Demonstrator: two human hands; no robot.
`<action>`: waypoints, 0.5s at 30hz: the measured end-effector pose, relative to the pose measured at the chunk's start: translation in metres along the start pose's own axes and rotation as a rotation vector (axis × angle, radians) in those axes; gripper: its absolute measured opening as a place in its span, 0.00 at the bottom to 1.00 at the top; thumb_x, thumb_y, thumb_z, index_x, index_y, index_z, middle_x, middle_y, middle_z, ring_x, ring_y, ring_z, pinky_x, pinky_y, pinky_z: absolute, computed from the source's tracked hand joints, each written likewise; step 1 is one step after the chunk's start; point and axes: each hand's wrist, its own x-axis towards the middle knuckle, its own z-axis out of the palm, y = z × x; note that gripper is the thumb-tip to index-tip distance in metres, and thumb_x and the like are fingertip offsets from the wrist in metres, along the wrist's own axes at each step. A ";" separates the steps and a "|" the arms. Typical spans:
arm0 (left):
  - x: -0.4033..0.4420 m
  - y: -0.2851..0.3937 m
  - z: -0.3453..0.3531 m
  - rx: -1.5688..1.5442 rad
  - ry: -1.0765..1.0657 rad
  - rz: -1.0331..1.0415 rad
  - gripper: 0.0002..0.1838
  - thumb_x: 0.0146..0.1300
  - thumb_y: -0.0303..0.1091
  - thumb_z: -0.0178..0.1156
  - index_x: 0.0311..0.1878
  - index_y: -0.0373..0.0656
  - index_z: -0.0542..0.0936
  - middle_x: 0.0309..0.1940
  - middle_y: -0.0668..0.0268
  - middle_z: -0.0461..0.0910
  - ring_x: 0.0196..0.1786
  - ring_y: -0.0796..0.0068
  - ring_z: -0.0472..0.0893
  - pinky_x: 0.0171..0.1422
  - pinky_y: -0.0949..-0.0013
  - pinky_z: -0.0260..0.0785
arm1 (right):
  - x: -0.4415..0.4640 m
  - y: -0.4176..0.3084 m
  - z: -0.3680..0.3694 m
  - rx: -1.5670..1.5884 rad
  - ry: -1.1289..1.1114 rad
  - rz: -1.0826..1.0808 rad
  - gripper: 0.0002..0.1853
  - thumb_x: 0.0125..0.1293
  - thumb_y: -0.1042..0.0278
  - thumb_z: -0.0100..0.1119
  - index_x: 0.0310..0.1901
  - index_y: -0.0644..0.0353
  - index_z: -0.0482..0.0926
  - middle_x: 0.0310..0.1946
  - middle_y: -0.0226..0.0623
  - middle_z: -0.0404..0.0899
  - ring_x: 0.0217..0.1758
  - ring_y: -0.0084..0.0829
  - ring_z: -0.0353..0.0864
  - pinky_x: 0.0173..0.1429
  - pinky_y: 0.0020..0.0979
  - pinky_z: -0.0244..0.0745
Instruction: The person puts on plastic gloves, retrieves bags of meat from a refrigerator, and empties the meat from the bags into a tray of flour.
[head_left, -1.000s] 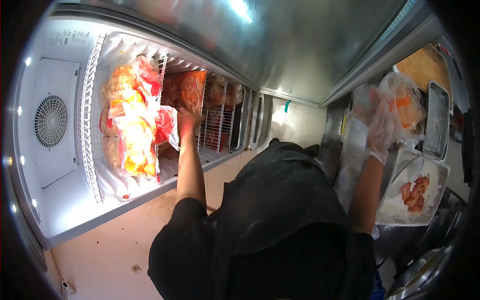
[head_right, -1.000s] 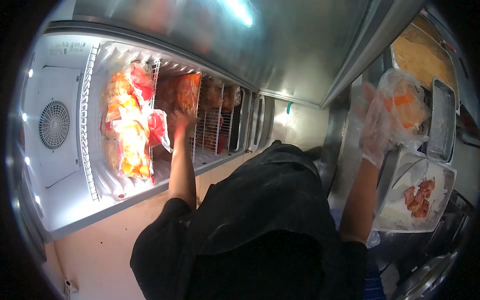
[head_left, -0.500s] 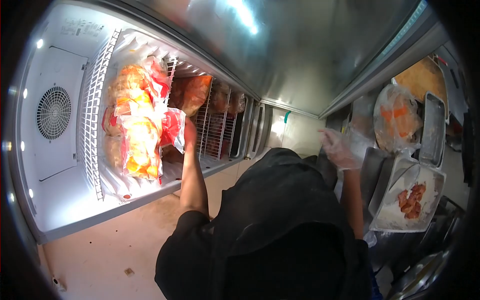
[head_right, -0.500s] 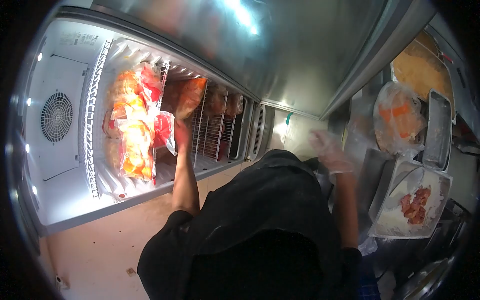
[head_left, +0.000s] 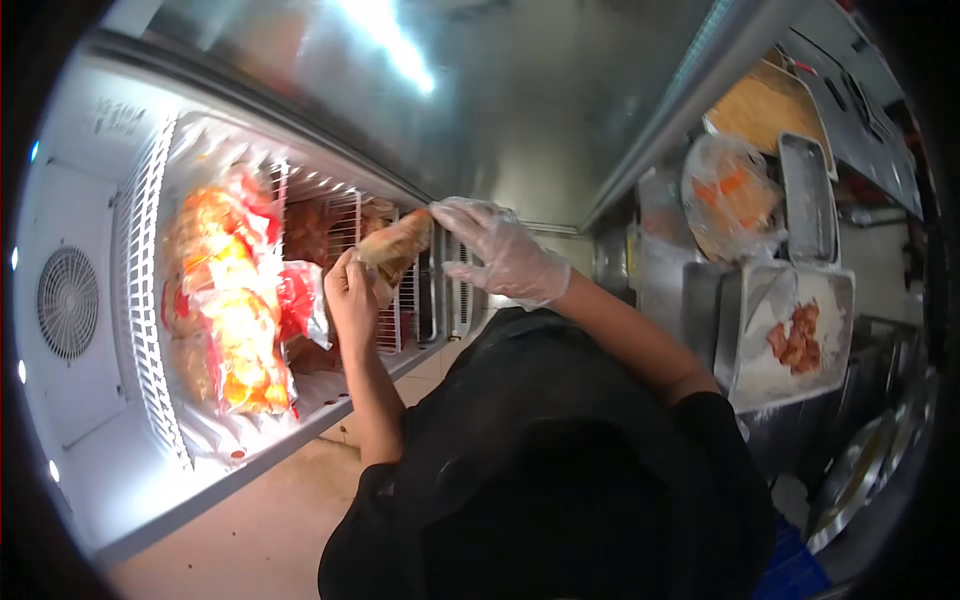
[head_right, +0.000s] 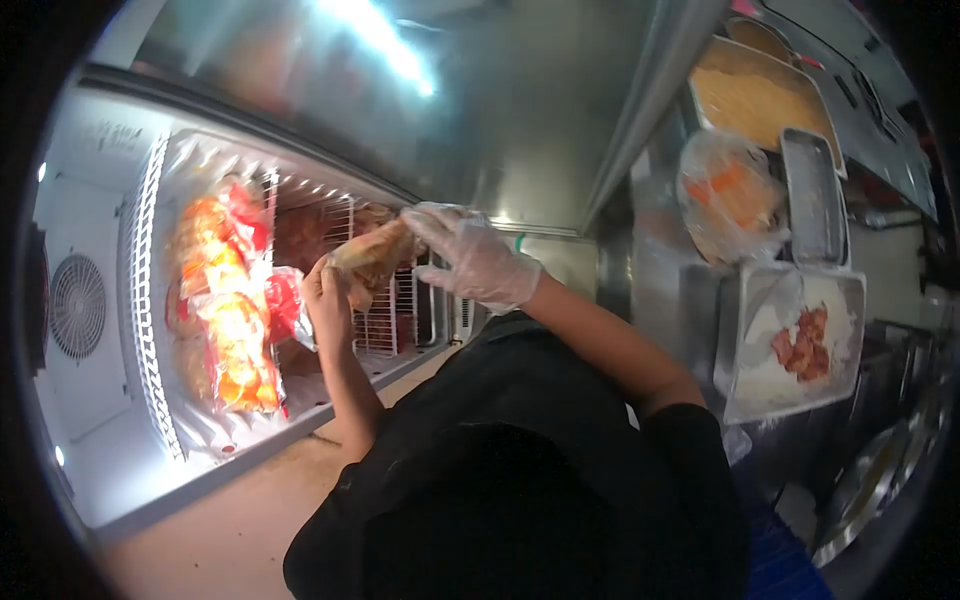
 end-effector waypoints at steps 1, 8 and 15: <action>-0.003 0.014 0.009 -0.035 -0.074 0.027 0.18 0.70 0.29 0.44 0.44 0.29 0.83 0.28 0.72 0.79 0.28 0.87 0.71 0.32 0.77 0.62 | 0.002 -0.005 0.002 -0.007 0.071 -0.031 0.36 0.64 0.54 0.66 0.70 0.60 0.66 0.65 0.49 0.71 0.67 0.52 0.71 0.68 0.45 0.69; -0.004 0.083 0.108 0.080 -0.662 0.099 0.15 0.70 0.34 0.53 0.42 0.30 0.81 0.31 0.66 0.78 0.36 0.80 0.73 0.43 0.71 0.68 | -0.067 -0.026 -0.071 0.033 0.058 0.313 0.18 0.67 0.60 0.64 0.53 0.61 0.79 0.41 0.46 0.78 0.46 0.50 0.80 0.50 0.44 0.75; -0.016 0.144 0.274 0.062 -1.296 0.102 0.17 0.69 0.39 0.59 0.51 0.36 0.81 0.39 0.67 0.79 0.42 0.77 0.75 0.51 0.70 0.70 | -0.189 -0.028 -0.117 -0.071 0.688 0.619 0.08 0.70 0.71 0.54 0.46 0.62 0.80 0.38 0.51 0.80 0.42 0.53 0.79 0.47 0.44 0.74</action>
